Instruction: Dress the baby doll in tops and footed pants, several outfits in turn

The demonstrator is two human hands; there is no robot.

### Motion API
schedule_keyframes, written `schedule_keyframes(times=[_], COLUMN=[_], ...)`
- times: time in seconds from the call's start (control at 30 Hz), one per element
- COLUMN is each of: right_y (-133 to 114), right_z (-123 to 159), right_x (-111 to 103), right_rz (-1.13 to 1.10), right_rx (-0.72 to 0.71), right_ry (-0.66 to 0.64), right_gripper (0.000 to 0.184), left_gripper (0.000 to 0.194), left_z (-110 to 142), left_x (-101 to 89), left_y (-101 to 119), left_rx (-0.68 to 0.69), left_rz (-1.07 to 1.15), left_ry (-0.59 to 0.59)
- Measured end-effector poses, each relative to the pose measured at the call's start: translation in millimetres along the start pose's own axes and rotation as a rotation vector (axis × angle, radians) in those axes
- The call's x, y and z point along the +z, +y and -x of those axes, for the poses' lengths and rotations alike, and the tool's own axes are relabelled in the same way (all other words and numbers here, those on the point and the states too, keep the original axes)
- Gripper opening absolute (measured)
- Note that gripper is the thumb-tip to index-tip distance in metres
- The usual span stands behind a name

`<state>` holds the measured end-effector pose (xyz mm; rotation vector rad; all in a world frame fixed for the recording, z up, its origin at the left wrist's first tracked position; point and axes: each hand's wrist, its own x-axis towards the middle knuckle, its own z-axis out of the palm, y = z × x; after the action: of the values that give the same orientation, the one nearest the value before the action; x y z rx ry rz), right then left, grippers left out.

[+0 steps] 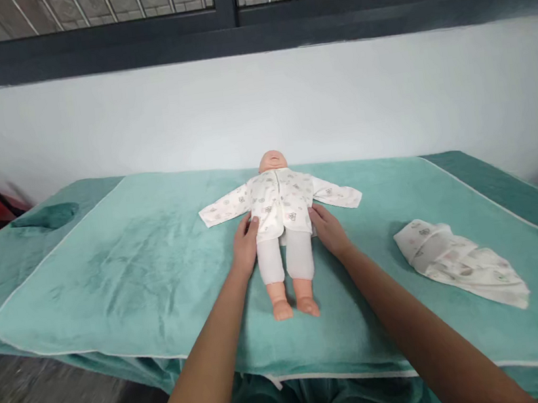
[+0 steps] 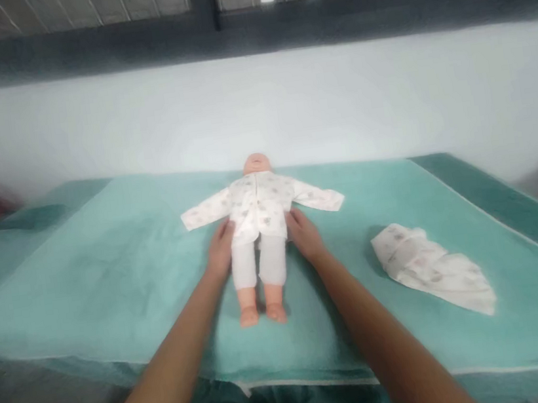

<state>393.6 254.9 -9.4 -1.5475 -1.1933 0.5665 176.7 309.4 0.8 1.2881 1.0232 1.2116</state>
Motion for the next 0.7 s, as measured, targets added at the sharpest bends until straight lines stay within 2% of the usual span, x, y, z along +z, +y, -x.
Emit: schedule_keyframes(times=[0.13,0.23,0.3,0.4,0.5,0.53,0.6,0.7], right_y=[-2.4,-6.7,-8.3,-5.1,5.9,10.6,19.9,28.7], right_z=[35.4,63.0,80.0,102.6,119.4,123.2,127.5,127.0], right_x=[-5.5,-13.6,-26.4,-63.7,-118.6,-137.8,-172.3,-203.5], right_rz=[0.056,0.001,0.025,0.314,0.802,0.956,1.168,1.193], right_rx=[0.004,-0.023,-0.047,-0.130,-0.310,-0.295,-0.139,0.166], right_ry=[-0.001,-0.082,-0.151,-0.174,0.001,0.079,0.218,0.181], right_gripper=[0.038,0.033,0.032,0.033,0.038,0.042,0.055,0.062], left_gripper=[0.038,0.037,0.035,0.031,0.027,0.026,0.027,0.030], left_z=[15.5,19.2,19.6,23.6,35.9,41.0,50.5,59.1], left_x=[-11.6,-16.7,-22.4,-34.5,-41.6,-41.5,-38.2,-31.8], left_y=[-7.0,-5.6,-2.9,0.5,1.8,2.3,4.0,7.4], left_rx=[0.003,-0.047,-0.076,-0.071,-0.075,-0.080,-0.066,-0.017], left_rz=[0.013,0.174,0.299,0.451,0.405,0.337,0.183,0.053], left_ry=[0.030,0.045,0.043,0.007,-0.068,-0.098,-0.145,-0.163])
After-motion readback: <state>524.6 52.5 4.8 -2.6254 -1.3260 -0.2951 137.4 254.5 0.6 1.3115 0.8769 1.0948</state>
